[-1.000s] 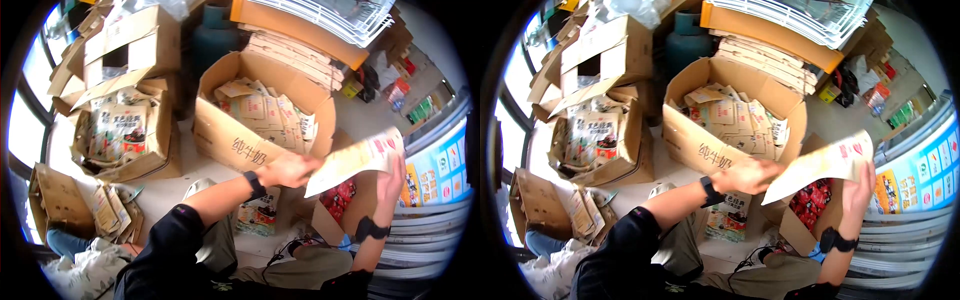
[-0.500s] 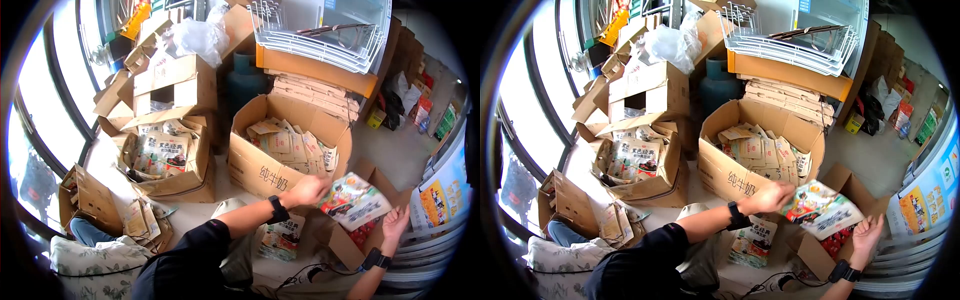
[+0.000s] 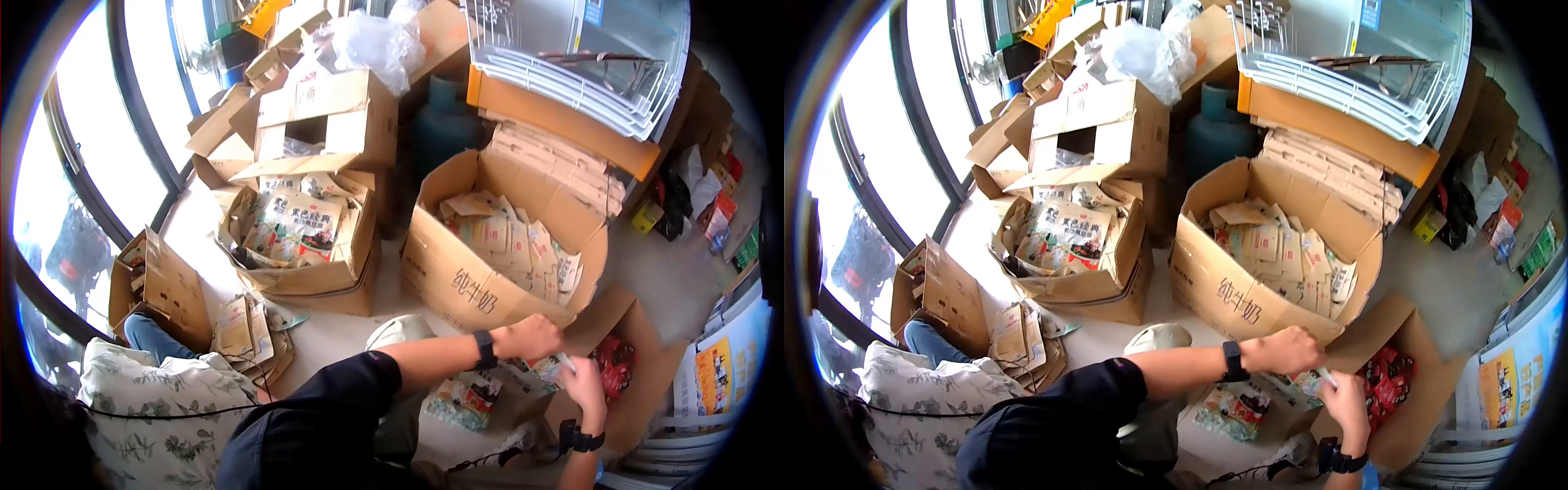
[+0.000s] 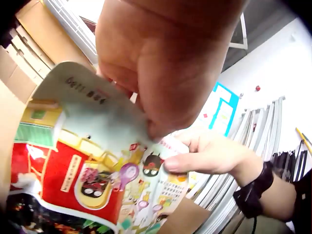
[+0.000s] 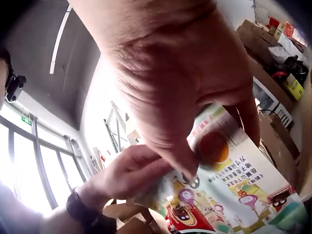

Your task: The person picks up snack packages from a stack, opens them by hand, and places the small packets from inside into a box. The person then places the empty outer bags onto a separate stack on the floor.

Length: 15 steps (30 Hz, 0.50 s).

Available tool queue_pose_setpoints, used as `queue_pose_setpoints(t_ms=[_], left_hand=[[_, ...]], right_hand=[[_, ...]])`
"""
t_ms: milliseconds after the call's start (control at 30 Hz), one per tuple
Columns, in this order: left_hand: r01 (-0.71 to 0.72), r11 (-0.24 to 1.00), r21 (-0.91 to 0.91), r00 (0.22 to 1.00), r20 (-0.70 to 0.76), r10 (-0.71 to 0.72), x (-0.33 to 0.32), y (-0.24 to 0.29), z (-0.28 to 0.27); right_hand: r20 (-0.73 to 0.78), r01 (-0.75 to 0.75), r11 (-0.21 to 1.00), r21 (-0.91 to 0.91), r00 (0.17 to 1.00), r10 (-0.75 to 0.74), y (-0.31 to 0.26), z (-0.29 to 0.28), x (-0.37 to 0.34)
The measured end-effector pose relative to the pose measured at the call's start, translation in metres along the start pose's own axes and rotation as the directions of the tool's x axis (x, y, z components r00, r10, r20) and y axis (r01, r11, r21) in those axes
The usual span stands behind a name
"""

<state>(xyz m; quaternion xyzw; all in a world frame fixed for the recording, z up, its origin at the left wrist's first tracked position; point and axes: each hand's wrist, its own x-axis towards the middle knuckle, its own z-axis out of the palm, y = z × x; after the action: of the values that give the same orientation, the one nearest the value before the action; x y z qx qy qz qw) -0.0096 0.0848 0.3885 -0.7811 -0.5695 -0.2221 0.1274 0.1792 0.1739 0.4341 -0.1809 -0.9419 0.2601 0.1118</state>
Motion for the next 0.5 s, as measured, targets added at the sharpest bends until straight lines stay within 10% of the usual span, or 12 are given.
queue_pose_setpoints(t_ms=[233,333,400,500], left_hand=[[0.353,0.876,-0.328,0.936,0.119,-0.333,0.003,-0.02,-0.07],[0.42,0.519,-0.745,0.865,0.156,-0.476,0.0,-0.038,-0.054],[0.326,0.066,-0.943,0.849,0.261,-0.459,-0.006,-0.047,-0.033],[0.312,-0.049,-0.949,0.819,0.295,-0.492,-0.005,-0.035,-0.042]], right_hand=[[-0.115,-0.028,0.997,0.073,0.993,0.037,0.008,-0.024,-0.01],[-0.114,-0.031,0.985,0.171,0.992,0.051,0.005,-0.042,-0.018],[-0.124,-0.041,0.954,0.296,0.989,0.081,0.0,-0.049,-0.021],[-0.076,-0.107,0.872,0.478,0.984,0.163,0.008,-0.05,-0.023]])
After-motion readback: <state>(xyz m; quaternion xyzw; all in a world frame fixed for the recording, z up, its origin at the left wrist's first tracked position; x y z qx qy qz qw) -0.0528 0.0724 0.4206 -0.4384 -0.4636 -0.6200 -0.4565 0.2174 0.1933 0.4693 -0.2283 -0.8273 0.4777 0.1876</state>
